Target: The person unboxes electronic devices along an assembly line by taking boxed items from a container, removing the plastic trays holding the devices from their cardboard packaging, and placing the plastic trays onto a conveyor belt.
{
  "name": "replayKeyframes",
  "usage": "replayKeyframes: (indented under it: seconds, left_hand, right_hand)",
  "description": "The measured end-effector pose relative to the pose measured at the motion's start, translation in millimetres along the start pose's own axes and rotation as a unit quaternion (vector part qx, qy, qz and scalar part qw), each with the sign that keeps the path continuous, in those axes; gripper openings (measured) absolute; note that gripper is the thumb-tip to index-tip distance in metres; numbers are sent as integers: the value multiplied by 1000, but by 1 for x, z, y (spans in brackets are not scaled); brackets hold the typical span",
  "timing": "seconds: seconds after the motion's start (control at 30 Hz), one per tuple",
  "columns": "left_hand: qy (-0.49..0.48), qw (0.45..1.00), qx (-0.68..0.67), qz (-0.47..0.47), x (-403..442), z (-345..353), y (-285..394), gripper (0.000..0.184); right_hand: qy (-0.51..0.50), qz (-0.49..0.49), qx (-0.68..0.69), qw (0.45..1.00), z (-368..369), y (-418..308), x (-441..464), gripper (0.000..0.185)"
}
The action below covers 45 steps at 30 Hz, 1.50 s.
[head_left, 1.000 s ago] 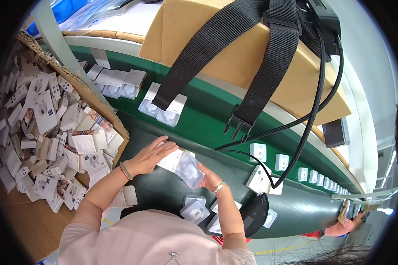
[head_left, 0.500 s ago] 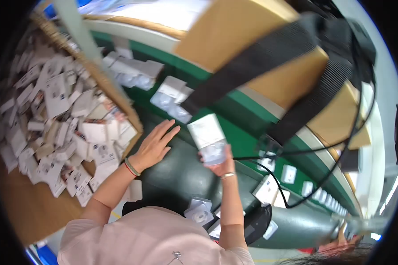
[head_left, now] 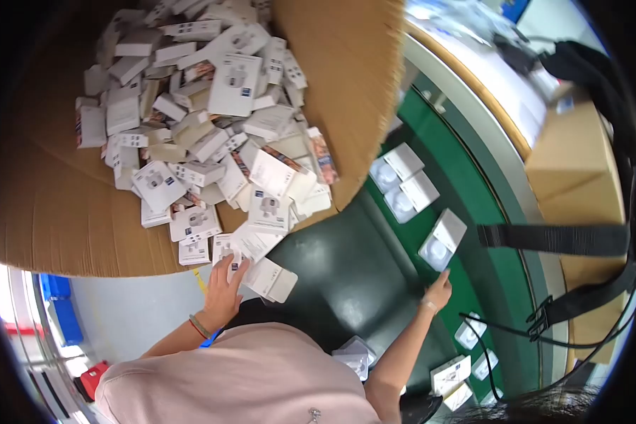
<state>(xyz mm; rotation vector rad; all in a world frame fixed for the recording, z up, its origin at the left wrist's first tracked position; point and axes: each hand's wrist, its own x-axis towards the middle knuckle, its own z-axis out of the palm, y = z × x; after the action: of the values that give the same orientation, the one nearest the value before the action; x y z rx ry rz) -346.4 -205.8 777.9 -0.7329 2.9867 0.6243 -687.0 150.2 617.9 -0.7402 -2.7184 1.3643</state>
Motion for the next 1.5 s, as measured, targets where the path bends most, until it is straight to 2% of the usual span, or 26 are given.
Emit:
replayKeyframes:
  seconds: [0.07,0.1,0.13,0.17,0.2,0.3,0.33,0.37,0.47,0.53,0.57,0.63,0.7,0.73,0.87,0.97,1.03,1.07,1.1,1.17,1.2,1.27,1.33,1.37,1.47,1.5]
  left_hand:
    - [24,998,54,-7,-6,14,-10,89]
    - [32,993,110,-3,-7,19,-15,92]
    - [39,991,126,-19,-4,22,-17,95]
    - [45,991,123,-27,0,23,-21,95]
    - [56,992,115,-24,5,24,-26,96]
    - [74,995,66,-30,11,27,-33,96]
    - [53,997,53,-21,14,36,-42,96]
    - [31,999,38,-11,18,45,-49,97]
    - [52,998,29,-11,25,60,-47,92]
    - [79,997,-14,7,28,72,-40,80]
    - [85,996,-18,2,29,80,-35,80]
    - [120,989,-38,79,28,93,-22,78]
    - [66,990,-37,117,24,97,0,75]
    - [84,987,-26,138,23,112,11,76]
    - [0,952,-188,241,22,112,45,84]
    - [-45,945,-163,281,21,61,45,87]
    - [35,930,-263,254,12,34,24,87]
    - [91,958,-249,109,5,28,3,82]
    - [145,962,-228,-38,-3,22,-22,77]
    - [325,915,-135,-197,-5,9,-81,88]
    - [330,914,-129,-197,-8,7,-99,88]
    - [312,900,-52,-300,-5,3,-125,106]
    - [286,913,-41,-287,1,9,-125,113]
    - [257,926,-32,-274,5,12,-125,120]
    - [259,912,-64,-312,15,27,-126,119]
    - [261,905,-75,-326,19,30,-129,119]
  right_hand:
    - [92,-163,-32,982,1,-54,-73,46]
    - [26,-213,145,966,18,-71,-105,32]
    - [-117,-232,99,960,20,-104,-142,31]
    - [-138,-456,29,879,36,-116,-163,34]
    - [-215,-534,39,817,44,-150,-192,39]
    - [-367,-637,72,674,97,-207,-255,56]
    - [-366,-676,57,637,121,-218,-271,56]
    - [-367,-683,59,629,140,-219,-280,56]
    - [-377,-731,-160,546,175,-205,-290,54]
    - [-377,-735,-157,542,164,-193,-279,51]
    - [-372,-735,-151,547,154,-191,-272,48]
    - [-381,-730,-101,558,128,-179,-256,41]
    - [-386,-719,-123,564,97,-165,-241,39]
    - [-380,-710,-129,578,81,-158,-233,38]
    - [-365,-671,-172,621,30,-137,-202,34]
    - [-323,-661,-229,637,7,-142,-200,28]
    - [-339,-640,-200,660,16,-149,-204,24]
    - [-353,-632,-143,675,22,-163,-221,25]
    - [-365,-622,-85,688,31,-180,-245,26]
    - [-432,-652,-9,623,66,-205,-287,35]
    - [-472,-652,21,593,96,-205,-305,45]
    - [-475,-723,-2,501,143,-225,-351,60]
    - [-465,-765,-84,438,205,-218,-388,72]
    - [-460,-768,-78,439,229,-213,-399,72]
    - [-378,-850,-81,360,277,-207,-420,79]
    - [-373,-852,-75,358,285,-206,-422,79]
